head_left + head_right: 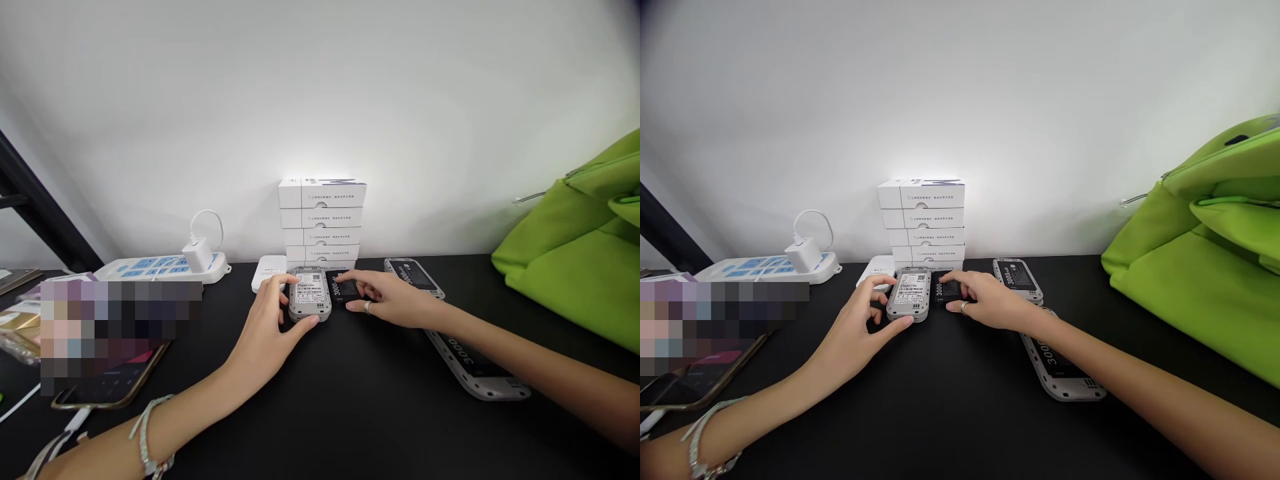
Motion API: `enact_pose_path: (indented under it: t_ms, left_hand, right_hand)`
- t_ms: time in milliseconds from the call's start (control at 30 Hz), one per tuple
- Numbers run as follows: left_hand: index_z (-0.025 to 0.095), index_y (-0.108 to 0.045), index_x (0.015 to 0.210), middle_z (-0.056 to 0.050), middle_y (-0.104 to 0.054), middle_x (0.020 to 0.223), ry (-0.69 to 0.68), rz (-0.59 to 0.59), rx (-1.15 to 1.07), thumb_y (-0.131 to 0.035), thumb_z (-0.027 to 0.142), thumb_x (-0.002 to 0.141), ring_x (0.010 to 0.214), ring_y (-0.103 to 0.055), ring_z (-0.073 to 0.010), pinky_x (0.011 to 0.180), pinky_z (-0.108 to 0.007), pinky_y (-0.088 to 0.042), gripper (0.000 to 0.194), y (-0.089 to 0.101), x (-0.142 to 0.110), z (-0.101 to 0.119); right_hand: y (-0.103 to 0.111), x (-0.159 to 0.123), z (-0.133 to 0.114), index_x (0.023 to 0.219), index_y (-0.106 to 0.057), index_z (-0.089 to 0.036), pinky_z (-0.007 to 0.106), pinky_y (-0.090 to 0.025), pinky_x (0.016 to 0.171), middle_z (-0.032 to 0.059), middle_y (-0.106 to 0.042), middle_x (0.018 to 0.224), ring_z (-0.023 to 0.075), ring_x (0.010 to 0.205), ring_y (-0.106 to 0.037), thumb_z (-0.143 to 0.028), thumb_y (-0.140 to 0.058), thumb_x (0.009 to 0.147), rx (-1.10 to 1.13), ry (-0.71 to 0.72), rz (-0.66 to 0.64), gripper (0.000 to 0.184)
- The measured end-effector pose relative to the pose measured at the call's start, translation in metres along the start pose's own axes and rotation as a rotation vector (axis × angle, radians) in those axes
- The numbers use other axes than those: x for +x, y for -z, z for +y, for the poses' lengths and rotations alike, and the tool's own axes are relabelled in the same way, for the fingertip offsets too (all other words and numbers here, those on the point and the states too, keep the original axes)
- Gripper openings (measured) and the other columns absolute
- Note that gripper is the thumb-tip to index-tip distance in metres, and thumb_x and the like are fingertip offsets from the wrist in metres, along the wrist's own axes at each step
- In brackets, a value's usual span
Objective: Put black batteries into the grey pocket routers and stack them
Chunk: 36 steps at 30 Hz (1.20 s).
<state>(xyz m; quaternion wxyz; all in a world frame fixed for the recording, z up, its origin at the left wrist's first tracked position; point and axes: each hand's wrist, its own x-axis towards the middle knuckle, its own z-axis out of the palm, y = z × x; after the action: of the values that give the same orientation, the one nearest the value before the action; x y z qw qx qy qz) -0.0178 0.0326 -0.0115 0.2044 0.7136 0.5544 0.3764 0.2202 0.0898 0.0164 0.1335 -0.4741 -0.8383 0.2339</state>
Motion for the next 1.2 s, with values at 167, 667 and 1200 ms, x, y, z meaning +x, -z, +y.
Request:
enact_pose_path:
  t_ms: [167,667,1200]
  left_hand:
    - [0.027,-0.043,0.121,-0.001,-0.05,0.098,0.034,0.008,0.011,-0.066,0.039,0.084,0.074,-0.053,-0.0159,0.071,-0.035,-0.05,0.046,0.001,0.0,0.001]
    - [0.031,-0.034,0.123,-0.006,-0.042,0.132,-0.398,-0.112,0.08,-0.065,0.032,0.087,0.114,-0.052,-0.025,0.091,-0.04,-0.05,0.047,0.001,-0.019,0.016]
    - [0.031,-0.026,0.124,-0.005,-0.047,0.116,-0.39,-0.308,-0.024,-0.088,0.045,0.052,0.094,-0.058,-0.0258,0.077,-0.042,-0.054,0.096,-0.002,-0.033,0.025]
  right_hand:
    - [0.027,-0.007,-0.003,0.141,-0.047,-0.028,0.041,-0.047,0.082,0.008,-0.058,0.107,0.0285,0.098,-0.057,-0.062,-0.061,0.078,-0.139,0.087,-0.01,0.072]
    - [0.073,-0.027,-0.005,0.109,-0.053,-0.022,0.042,-0.05,0.072,0.0094,-0.063,0.106,0.0337,0.09,-0.062,-0.07,-0.075,0.052,-0.358,-0.126,-0.12,0.077]
    - [0.006,-0.049,-0.068,0.081,-0.042,-0.024,0.03,-0.044,0.063,-0.0007,-0.049,0.091,0.02,0.079,-0.052,-0.059,-0.073,0.07,-0.028,0.056,-0.149,0.048]
